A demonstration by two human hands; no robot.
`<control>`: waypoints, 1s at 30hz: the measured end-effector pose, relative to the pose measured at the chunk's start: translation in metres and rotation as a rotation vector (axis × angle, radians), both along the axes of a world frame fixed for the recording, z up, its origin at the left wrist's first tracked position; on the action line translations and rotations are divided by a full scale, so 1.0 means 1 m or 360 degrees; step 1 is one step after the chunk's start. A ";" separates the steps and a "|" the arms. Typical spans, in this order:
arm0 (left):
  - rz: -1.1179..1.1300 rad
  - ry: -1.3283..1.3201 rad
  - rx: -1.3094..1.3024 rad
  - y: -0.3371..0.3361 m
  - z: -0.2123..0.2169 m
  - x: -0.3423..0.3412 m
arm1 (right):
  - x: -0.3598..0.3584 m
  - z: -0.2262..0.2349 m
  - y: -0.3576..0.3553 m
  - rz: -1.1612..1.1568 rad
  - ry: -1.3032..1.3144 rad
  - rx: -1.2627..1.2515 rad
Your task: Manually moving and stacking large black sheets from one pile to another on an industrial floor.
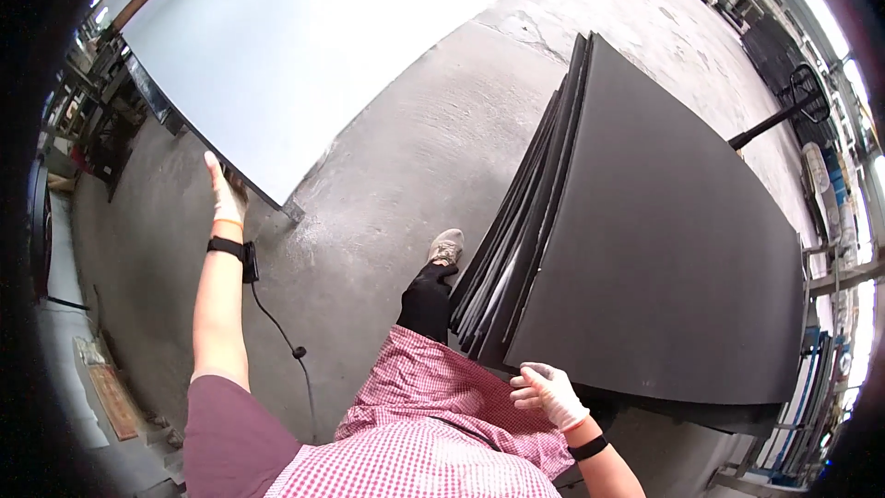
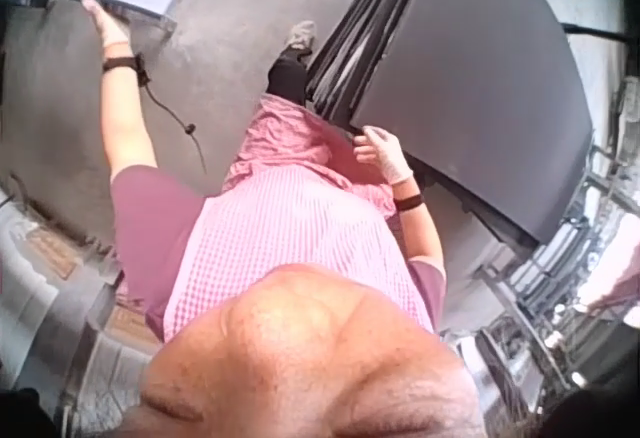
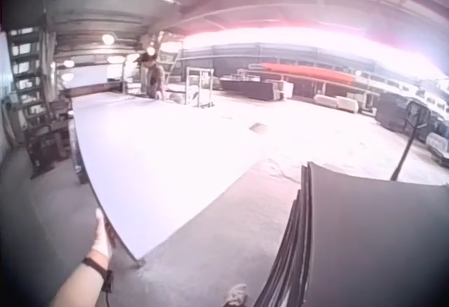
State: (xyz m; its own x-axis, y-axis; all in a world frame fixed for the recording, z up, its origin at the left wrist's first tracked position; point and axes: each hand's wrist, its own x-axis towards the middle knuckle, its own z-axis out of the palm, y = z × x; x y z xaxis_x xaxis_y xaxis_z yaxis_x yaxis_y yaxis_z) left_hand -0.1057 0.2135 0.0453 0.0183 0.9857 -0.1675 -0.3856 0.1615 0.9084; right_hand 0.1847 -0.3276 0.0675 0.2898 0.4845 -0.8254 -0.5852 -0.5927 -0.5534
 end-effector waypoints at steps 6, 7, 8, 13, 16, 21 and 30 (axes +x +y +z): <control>0.0047 0.0500 0.0217 0.049 -0.042 -0.016 | -0.004 0.051 0.104 0.0345 -0.0470 0.0380; 0.0023 0.0552 0.0226 0.043 -0.075 -0.025 | -0.012 0.060 0.120 0.0395 -0.0471 0.0459; -0.0035 0.0446 0.0198 0.018 -0.091 -0.018 | -0.018 0.066 0.129 0.0477 -0.0546 0.0557; -0.0333 0.0822 -0.0252 -0.149 -0.156 -0.056 | -0.051 0.093 0.172 0.0950 -0.1256 0.0828; -0.0941 0.1406 -0.0099 -0.258 -0.155 -0.043 | -0.094 0.124 0.206 0.1132 -0.1632 0.0969; -0.1605 0.1624 0.1516 -0.359 0.024 0.059 | -0.166 0.165 0.230 0.1551 -0.2949 0.1156; -0.2112 0.0037 0.0931 -0.365 0.074 0.079 | -0.028 0.255 0.080 0.0798 -0.3724 0.0605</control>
